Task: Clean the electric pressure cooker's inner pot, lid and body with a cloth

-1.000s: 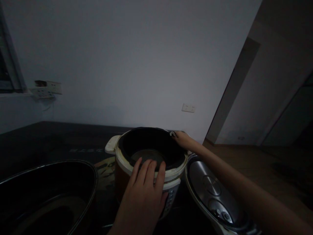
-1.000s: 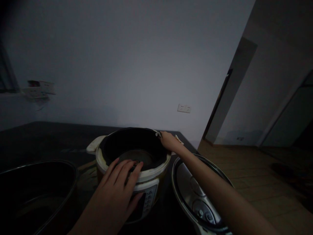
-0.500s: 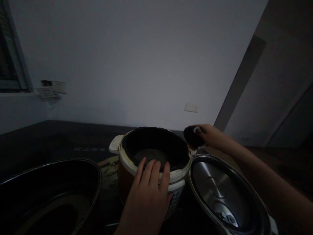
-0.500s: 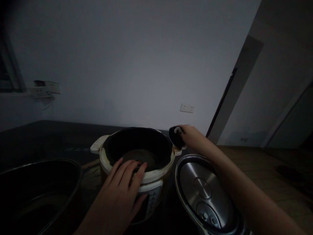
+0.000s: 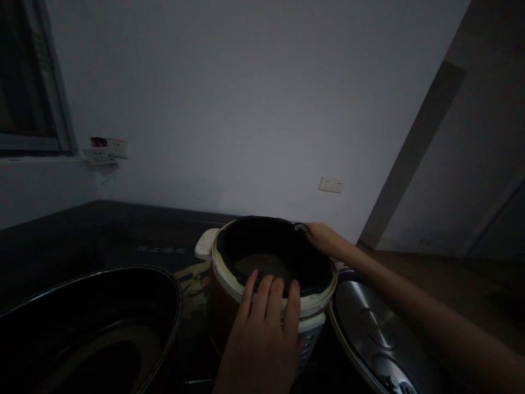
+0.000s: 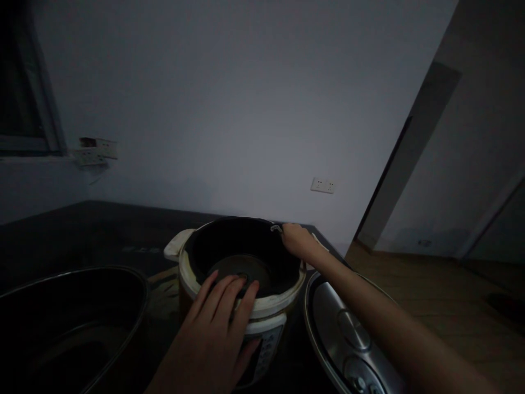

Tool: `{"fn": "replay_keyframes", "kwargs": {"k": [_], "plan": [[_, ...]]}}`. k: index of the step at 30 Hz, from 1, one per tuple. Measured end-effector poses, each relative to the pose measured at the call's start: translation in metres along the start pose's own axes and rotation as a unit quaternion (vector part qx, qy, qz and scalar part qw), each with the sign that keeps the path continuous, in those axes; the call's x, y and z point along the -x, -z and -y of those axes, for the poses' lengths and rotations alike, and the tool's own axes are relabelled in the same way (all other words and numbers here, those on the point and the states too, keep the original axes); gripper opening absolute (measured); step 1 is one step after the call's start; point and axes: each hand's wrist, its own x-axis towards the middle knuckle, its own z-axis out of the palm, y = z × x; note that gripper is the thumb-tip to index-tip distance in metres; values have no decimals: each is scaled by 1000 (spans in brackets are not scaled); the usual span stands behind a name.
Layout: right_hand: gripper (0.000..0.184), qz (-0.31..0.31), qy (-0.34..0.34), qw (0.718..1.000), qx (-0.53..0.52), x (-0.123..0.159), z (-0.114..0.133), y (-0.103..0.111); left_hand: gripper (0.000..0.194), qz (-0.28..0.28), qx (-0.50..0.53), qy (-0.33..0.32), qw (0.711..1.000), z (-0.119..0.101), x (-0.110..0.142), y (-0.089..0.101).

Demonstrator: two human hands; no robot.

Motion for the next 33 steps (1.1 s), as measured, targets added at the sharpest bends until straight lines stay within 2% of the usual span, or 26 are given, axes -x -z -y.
{"fn": "replay_keyframes", "kwargs": {"k": [5,10,15,18,22,26,30,33], "plan": [[29,6,-19,1000,-5,-30,16,3,57,3,-7,-2,1000,0,3,-3],[31,5,-9,999,-37,-65,51,-1,61,3,-7,-3,1000,-1,2,-3],[30,13,98,991,-85,-77,98,-8,56,3,-7,-5,1000,0,1,-2],[30,18,180,977,-110,-76,113,-12,51,3,-9,-10,1000,0,1,-2],[28,23,266,956,-124,-73,109,-11,50,2,-20,-11,1000,0,3,-3],[45,28,309,945,-105,-74,99,-10,53,6,-27,-17,999,2,3,-2],[52,27,283,956,-73,-75,79,-10,49,-1,-27,-24,999,4,1,0],[48,31,234,971,-48,-70,46,-8,48,0,-34,-21,999,4,1,1]]}}
